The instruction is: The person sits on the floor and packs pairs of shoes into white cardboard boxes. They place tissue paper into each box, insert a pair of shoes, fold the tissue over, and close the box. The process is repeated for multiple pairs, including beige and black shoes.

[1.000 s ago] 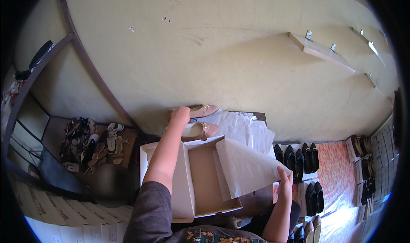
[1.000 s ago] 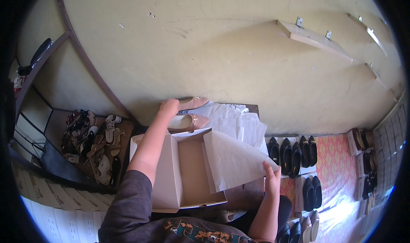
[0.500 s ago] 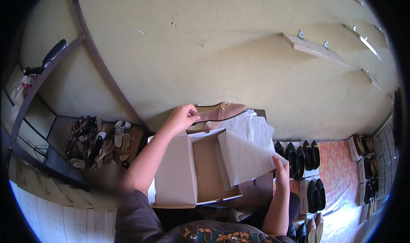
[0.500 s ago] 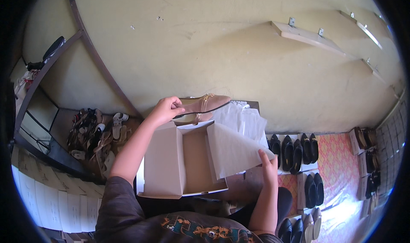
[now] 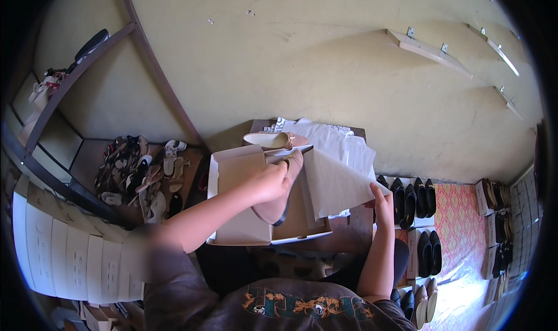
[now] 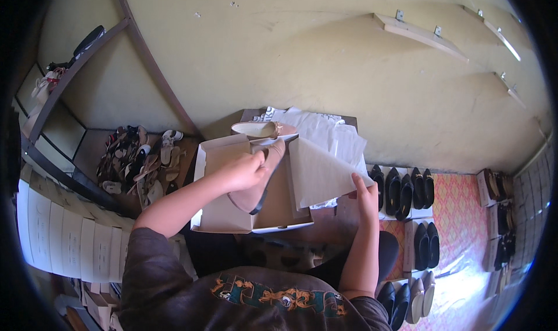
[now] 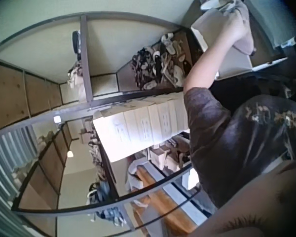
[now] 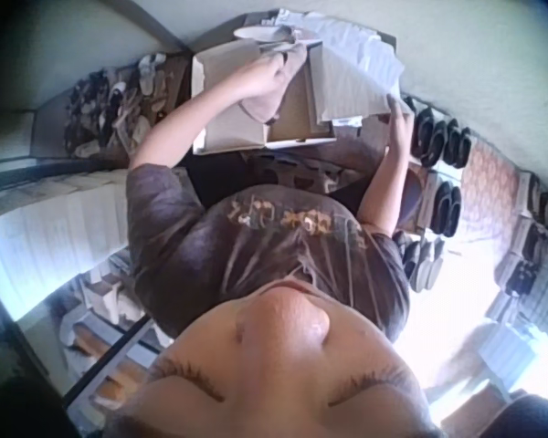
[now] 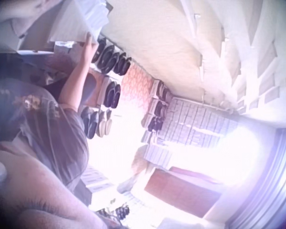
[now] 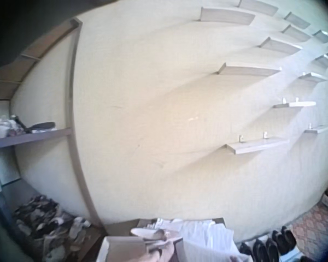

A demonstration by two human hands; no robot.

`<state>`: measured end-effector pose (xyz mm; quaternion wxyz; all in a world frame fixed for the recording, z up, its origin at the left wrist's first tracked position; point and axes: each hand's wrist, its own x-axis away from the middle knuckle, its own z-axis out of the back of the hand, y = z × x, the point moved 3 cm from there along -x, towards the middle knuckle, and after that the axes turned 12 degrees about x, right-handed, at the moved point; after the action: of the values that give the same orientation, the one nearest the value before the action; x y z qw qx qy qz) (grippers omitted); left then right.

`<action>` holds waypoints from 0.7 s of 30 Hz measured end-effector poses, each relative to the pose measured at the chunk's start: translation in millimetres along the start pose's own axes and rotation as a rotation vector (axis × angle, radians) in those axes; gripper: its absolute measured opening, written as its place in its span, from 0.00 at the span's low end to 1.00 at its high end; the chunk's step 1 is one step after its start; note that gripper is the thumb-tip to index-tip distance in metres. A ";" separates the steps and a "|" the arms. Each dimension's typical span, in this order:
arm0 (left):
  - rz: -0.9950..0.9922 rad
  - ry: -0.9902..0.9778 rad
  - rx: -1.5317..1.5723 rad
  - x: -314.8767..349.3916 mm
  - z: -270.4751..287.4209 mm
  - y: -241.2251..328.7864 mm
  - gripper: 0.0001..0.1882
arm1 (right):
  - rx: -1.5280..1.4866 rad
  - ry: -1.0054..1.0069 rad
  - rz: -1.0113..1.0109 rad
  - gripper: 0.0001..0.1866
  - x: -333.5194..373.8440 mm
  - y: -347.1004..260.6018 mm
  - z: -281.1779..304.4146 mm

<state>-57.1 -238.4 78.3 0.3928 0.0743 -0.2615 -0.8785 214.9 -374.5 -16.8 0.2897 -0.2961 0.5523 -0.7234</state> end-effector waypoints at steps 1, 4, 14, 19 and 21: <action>0.003 -0.003 0.015 -0.1 -9.8 0.5 0.13 | 0.002 -0.022 0.005 0.21 -0.2 -1.4 -0.3; 0.032 -0.045 0.022 -6.0 -33.8 1.7 0.13 | -0.025 -0.058 0.021 0.20 4.3 -9.9 -4.0; 0.072 0.049 -0.026 -35.9 -97.2 -12.1 0.26 | 0.022 0.049 0.031 0.19 -1.6 8.0 -0.4; 0.176 0.095 0.037 -45.6 -115.3 -7.2 0.28 | 0.009 -0.015 0.044 0.19 1.8 1.9 1.6; 0.204 0.056 0.099 -47.8 -117.4 -4.8 0.29 | 0.002 -0.014 0.040 0.19 2.5 0.5 0.7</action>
<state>11.7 -248.0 -27.8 0.4833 0.0910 -0.2997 -0.8175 213.9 -376.9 -16.9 0.3084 -0.2897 0.5555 -0.7158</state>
